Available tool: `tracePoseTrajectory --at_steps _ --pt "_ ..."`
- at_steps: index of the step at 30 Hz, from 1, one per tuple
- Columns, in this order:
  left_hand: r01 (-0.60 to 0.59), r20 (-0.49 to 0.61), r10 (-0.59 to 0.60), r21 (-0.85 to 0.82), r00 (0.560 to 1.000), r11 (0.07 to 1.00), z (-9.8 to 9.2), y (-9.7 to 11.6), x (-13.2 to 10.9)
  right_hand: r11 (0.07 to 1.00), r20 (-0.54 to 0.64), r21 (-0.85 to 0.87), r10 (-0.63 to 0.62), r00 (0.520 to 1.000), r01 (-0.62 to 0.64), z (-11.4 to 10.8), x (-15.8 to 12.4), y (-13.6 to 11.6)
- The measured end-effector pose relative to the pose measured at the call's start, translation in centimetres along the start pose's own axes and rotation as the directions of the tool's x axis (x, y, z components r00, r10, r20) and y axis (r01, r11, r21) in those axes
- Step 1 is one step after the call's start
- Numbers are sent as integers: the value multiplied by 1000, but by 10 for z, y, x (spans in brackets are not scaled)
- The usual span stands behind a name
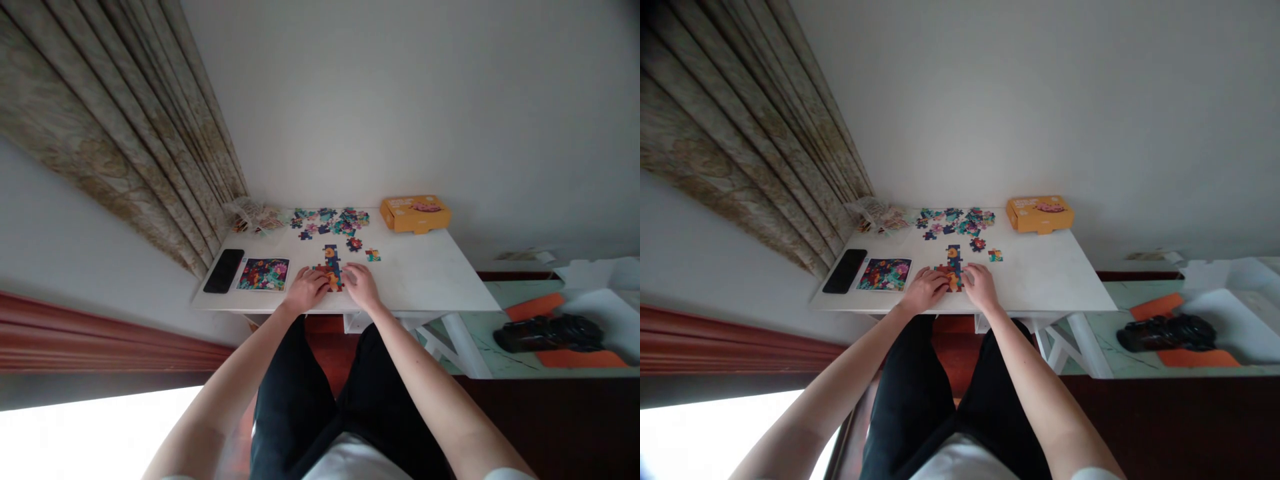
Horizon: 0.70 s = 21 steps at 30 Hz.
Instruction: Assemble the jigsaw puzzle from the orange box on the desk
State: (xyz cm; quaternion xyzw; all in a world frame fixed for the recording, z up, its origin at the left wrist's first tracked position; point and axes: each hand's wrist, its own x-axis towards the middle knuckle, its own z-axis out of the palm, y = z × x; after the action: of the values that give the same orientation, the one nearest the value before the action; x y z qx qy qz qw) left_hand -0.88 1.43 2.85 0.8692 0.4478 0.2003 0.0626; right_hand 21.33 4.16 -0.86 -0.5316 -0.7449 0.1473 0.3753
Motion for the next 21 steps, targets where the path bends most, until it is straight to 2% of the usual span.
tracePoseTrajectory --at_steps 3,7,10,13,17,21 --pt "23 -62 -24 -18 998 1000 0 -2 7 991 -108 -90 88 990 -98 -7 12 15" --pt "60 -94 -64 -45 994 997 4 -2 6 946 -148 -274 136 980 -172 -11 42 33" --pt "102 -114 -108 -53 988 993 6 -4 4 917 -159 -340 161 974 -207 -7 63 39" --pt "145 -135 -151 -47 979 988 8 -7 3 906 -116 -369 177 977 -208 -3 75 40" --pt "142 -142 -147 -40 979 989 10 -9 2 899 -69 -385 197 978 -208 -3 78 40" --pt "144 -158 -150 -52 976 988 10 -9 0 936 -64 -309 156 986 -168 -6 73 42"
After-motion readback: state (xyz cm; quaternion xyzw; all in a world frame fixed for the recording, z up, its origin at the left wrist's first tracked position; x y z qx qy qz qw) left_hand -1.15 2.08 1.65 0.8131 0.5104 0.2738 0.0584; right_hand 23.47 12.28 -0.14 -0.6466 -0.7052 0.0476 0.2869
